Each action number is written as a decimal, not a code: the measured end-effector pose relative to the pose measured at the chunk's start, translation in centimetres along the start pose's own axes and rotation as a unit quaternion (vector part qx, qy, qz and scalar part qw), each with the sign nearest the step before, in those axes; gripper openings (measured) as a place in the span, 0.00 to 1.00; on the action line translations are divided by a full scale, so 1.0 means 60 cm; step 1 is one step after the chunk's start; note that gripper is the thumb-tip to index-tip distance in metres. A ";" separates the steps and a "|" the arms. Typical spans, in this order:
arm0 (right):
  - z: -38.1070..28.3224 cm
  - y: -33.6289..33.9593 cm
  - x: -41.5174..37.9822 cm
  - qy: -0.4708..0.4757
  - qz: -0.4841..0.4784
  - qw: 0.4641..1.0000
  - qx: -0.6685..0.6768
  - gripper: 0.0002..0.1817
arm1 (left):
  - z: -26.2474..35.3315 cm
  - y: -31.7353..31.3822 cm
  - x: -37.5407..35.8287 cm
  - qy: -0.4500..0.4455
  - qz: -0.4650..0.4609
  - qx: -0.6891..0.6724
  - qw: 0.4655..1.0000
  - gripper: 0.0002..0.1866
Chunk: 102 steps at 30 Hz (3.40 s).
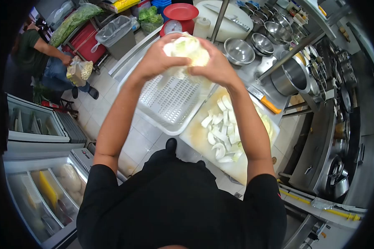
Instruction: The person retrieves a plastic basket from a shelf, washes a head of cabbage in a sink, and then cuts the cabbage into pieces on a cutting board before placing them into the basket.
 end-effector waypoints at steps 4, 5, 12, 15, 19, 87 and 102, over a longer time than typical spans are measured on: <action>0.160 -0.067 0.055 -0.130 -0.049 0.977 0.163 0.43 | -0.137 0.104 -0.032 0.191 0.010 0.028 0.981 0.34; 0.181 -0.069 0.059 -0.134 -0.049 0.976 0.163 0.43 | -0.154 0.123 -0.035 0.218 0.009 0.082 0.973 0.33; 0.230 -0.040 0.060 -0.188 0.030 0.950 0.248 0.30 | -0.178 0.142 -0.028 0.291 -0.043 0.020 0.956 0.22; 0.196 -0.046 0.061 -0.171 0.026 0.938 0.299 0.31 | -0.164 0.124 -0.016 0.266 -0.050 0.004 0.963 0.17; 0.205 -0.069 0.060 -0.183 0.019 0.956 0.228 0.29 | -0.159 0.121 -0.013 0.260 -0.035 0.017 0.965 0.22; 0.211 -0.129 0.121 -0.118 -0.151 0.933 -0.304 0.26 | -0.301 0.131 -0.164 0.289 -0.233 0.508 0.777 0.24; 0.278 -0.144 0.020 -0.307 -0.158 0.936 0.070 0.45 | -0.303 -0.003 -0.139 0.367 -0.093 -0.097 0.921 0.33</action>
Point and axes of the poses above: each hand's wrist, its own x-axis towards the middle knuckle, its own y-axis out of the back of the hand, z = x × y, the point moved 9 cm from there along x, towards the middle knuckle, and after that the axes turned 2 degrees about -y, right-handed, at the moved point
